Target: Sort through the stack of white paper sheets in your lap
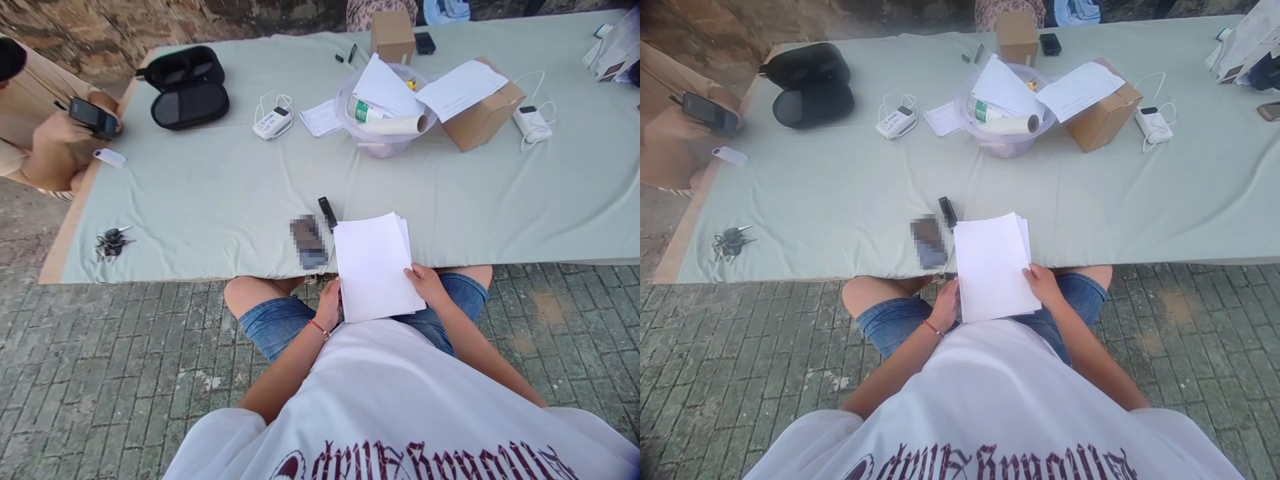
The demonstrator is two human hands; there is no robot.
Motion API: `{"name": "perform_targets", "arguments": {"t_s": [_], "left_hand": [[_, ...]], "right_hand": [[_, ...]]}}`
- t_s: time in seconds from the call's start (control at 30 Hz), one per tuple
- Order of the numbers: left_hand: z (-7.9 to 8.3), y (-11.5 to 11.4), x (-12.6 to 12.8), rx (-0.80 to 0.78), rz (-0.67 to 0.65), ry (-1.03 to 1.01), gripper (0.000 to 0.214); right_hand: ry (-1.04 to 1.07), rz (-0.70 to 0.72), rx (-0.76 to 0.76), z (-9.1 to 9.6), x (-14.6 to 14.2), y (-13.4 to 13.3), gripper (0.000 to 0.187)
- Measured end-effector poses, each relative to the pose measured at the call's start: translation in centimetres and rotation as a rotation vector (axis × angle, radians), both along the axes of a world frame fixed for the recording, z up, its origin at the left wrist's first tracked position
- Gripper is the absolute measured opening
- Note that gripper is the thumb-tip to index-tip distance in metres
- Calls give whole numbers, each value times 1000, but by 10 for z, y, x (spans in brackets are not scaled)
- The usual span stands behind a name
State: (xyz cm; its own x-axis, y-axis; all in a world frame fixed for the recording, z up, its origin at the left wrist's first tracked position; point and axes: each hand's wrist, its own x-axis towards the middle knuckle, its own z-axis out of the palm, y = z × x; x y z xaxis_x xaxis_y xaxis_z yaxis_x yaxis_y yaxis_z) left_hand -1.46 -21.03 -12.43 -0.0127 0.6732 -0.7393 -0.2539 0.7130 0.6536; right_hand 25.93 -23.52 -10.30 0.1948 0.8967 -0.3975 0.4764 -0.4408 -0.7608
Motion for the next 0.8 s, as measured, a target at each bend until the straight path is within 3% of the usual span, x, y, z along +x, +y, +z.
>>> {"name": "perform_targets", "arguments": {"t_s": [0.13,0.37,0.43,0.53,0.67,0.8], "left_hand": [[1,0,-3,-99,-11,-89,40],[-8,-4,-4,-10,-168,-108,47],[-10,-4,-3,1,-156,-115,50],[-9,-4,0,5,-93,-110,47],[-4,-2,3,5,-56,-98,39],[3,1,8,26,-87,-169,38]], "right_hand": [[-174,9,1,1,4,-1,34],[-427,16,-158,6,30,-17,38],[-372,34,-210,3,36,-23,44],[-126,-14,-195,-7,36,-29,43],[148,-149,-114,-18,21,-27,37],[302,-188,-111,-19,4,-21,35]]}}
